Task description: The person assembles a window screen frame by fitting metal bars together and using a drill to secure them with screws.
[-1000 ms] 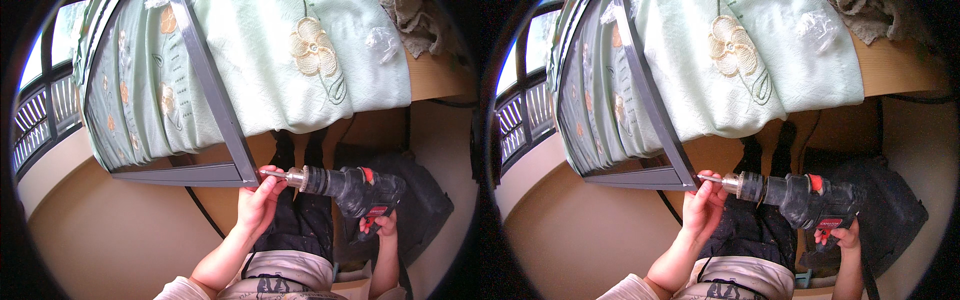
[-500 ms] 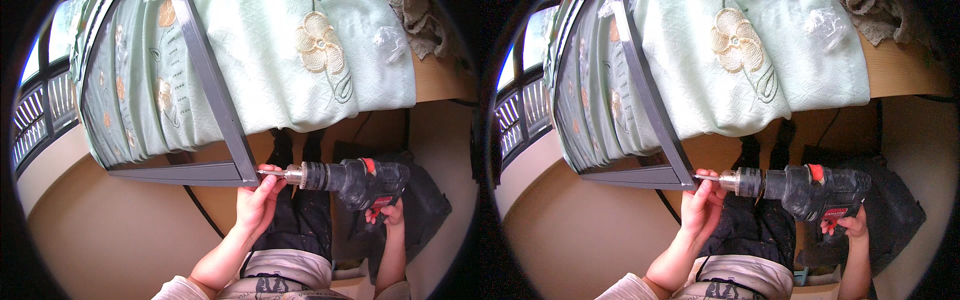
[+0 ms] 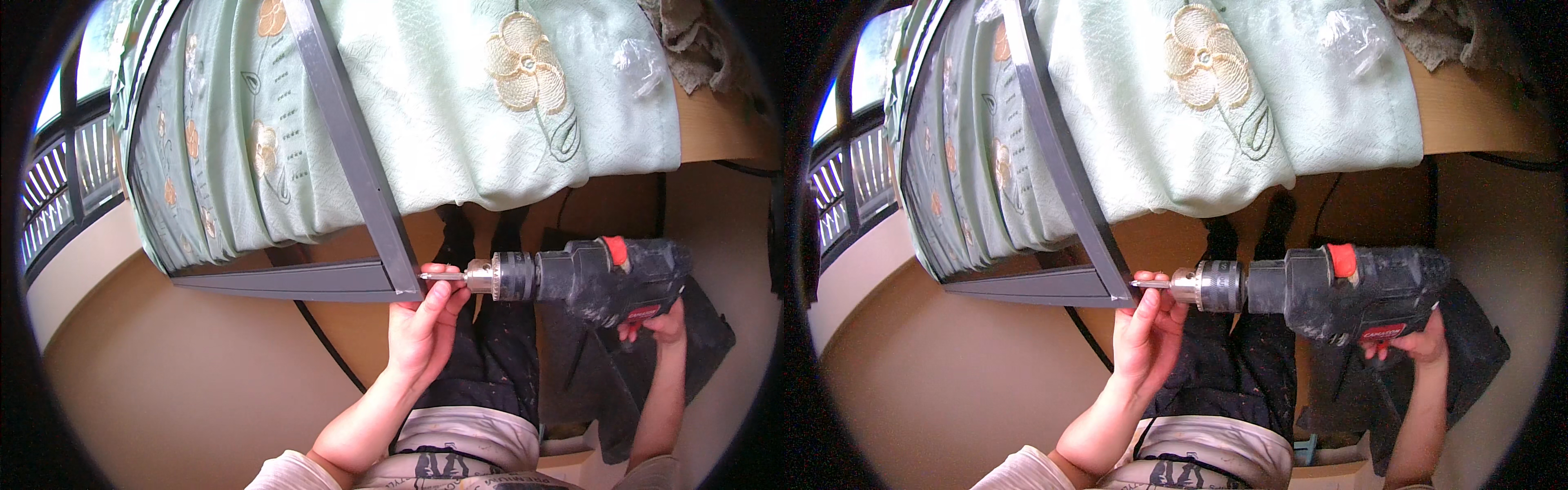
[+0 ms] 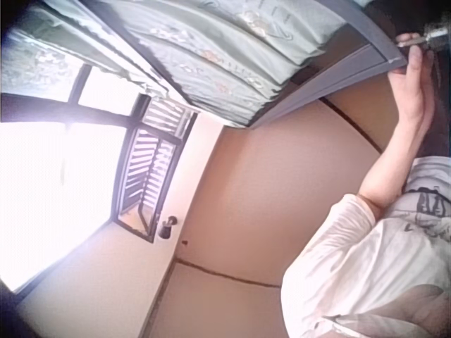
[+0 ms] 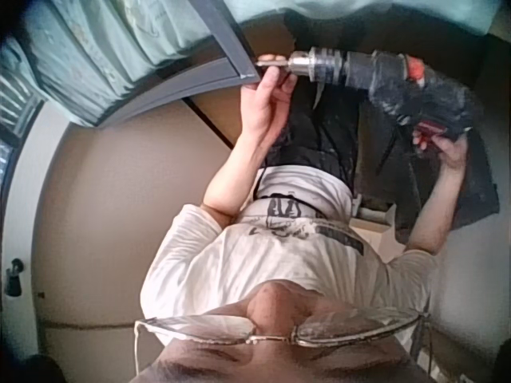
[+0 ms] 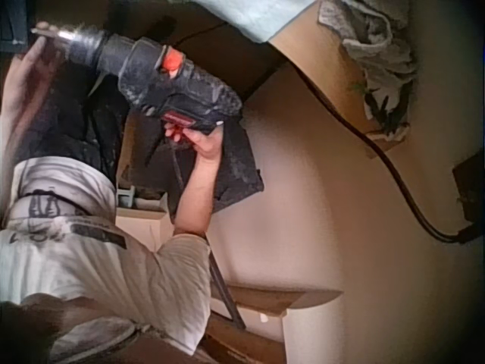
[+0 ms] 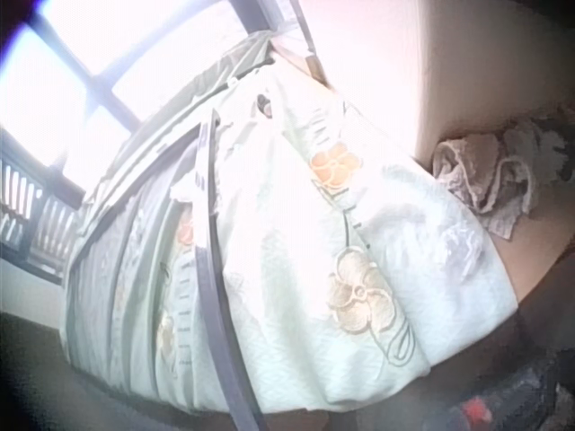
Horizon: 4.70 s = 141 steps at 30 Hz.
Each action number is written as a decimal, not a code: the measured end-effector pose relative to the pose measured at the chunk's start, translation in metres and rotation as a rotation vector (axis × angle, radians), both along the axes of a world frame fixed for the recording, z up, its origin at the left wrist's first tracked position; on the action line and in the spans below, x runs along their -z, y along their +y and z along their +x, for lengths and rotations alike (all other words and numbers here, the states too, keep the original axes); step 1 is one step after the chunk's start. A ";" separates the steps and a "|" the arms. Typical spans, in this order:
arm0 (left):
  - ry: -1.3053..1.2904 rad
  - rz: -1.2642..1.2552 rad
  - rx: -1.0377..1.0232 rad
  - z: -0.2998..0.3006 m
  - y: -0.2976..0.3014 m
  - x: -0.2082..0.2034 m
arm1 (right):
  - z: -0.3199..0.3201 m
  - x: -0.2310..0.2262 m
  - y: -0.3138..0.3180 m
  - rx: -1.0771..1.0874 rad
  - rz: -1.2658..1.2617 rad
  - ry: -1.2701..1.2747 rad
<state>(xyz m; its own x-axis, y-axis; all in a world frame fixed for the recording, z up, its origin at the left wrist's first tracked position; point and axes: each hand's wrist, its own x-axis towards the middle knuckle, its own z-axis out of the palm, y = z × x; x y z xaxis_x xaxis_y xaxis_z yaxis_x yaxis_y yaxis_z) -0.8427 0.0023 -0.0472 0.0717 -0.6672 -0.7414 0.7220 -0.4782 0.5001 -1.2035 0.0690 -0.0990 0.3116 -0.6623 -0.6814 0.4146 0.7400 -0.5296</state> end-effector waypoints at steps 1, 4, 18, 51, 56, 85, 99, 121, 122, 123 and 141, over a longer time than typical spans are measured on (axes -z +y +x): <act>0.001 0.000 0.001 0.000 0.000 0.000 | -0.008 -0.001 -0.008 -0.050 -0.046 0.054; 0.017 -0.009 -0.014 0.002 0.002 0.003 | -0.034 -0.005 -0.036 -0.118 -0.001 0.089; 0.422 -0.059 -0.128 0.015 -0.021 -0.005 | -0.022 -0.036 -0.061 -0.036 0.024 0.024; 0.462 -0.109 -0.130 0.016 -0.019 -0.001 | -0.014 -0.022 -0.048 0.027 0.071 -0.067; 0.411 -0.085 -0.149 0.013 -0.020 -0.004 | -0.015 -0.019 -0.044 -0.005 0.102 -0.012; -0.075 0.311 0.359 0.123 0.126 -0.109 | 0.192 -0.085 -0.127 0.674 -0.167 -0.145; -0.141 0.299 0.184 0.291 0.205 -0.127 | 0.235 -0.076 -0.170 0.777 -0.221 0.151; -0.560 0.117 -0.209 0.704 0.167 -0.110 | 0.326 -0.098 -0.173 0.632 0.202 2.059; -0.617 0.132 -0.231 0.719 0.169 -0.113 | 0.358 -0.118 -0.172 0.652 0.219 2.198; -0.680 0.139 -0.252 0.736 0.169 -0.116 | 0.373 -0.122 -0.188 0.641 0.199 2.192; -1.606 0.164 0.181 1.211 -0.077 -0.079 | 0.732 -0.219 -0.123 -0.267 -1.003 2.161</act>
<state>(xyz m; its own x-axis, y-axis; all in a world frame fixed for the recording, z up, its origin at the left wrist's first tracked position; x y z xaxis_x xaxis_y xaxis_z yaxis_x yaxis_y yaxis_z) 0.3683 -0.0744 0.0317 0.7334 -0.6783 -0.0444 -0.5339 -0.6153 0.5800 -0.4715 -0.0540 0.1199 -0.0123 -0.9390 0.3437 -0.9998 0.0170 0.0107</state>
